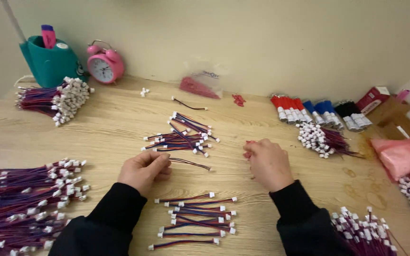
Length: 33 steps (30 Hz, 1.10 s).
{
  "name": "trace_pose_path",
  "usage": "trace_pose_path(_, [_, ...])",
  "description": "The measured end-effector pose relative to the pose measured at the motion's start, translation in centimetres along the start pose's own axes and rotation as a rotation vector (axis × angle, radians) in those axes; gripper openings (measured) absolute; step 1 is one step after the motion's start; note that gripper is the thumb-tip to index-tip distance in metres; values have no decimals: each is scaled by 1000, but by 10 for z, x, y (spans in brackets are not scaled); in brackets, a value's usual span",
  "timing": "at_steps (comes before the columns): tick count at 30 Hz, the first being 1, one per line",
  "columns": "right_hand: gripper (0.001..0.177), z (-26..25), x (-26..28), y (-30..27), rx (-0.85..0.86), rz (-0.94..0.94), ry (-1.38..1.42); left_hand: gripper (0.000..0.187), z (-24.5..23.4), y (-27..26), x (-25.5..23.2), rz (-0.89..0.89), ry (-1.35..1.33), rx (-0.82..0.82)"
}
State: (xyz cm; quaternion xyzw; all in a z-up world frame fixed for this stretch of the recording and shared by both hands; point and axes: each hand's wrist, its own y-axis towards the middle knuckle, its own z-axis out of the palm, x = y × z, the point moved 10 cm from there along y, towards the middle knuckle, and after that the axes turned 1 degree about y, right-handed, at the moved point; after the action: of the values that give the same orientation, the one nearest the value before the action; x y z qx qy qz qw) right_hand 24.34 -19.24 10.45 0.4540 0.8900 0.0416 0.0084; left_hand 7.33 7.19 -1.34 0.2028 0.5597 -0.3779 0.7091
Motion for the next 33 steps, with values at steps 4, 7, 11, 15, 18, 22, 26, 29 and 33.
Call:
trace_pose_path(4, [37,28,-16,1,5,-2,-94,22,2,0,1,0,11,15])
trace_pose_path(7, [32,26,-9,-2,-15,0,-145,21,3,-4,-4,-14,15,-2])
trace_pose_path(11, [34,8,1,-7,-101,-38,-102,20,2,-4,-3,-9,45,5])
trace_pose_path(15, [27,6,-2,-5,-115,13,-23,22,1,2,3,19,38,23])
trace_pose_path(18, [16,-7,24,-16,-37,-48,83,22,0,6,5,30,-10,14])
trace_pose_path(22, [14,-7,43,-17,2,-111,123,22,3,-1,-3,39,-6,22])
trace_pose_path(26, [13,10,47,-7,9,-177,54,19,4,1,1,44,-12,31])
trace_pose_path(29, [13,22,47,0,-24,-202,5,18,4,-1,-2,41,-13,28])
trace_pose_path(33, [18,29,34,10,-77,-193,-24,19,5,0,-3,37,13,39])
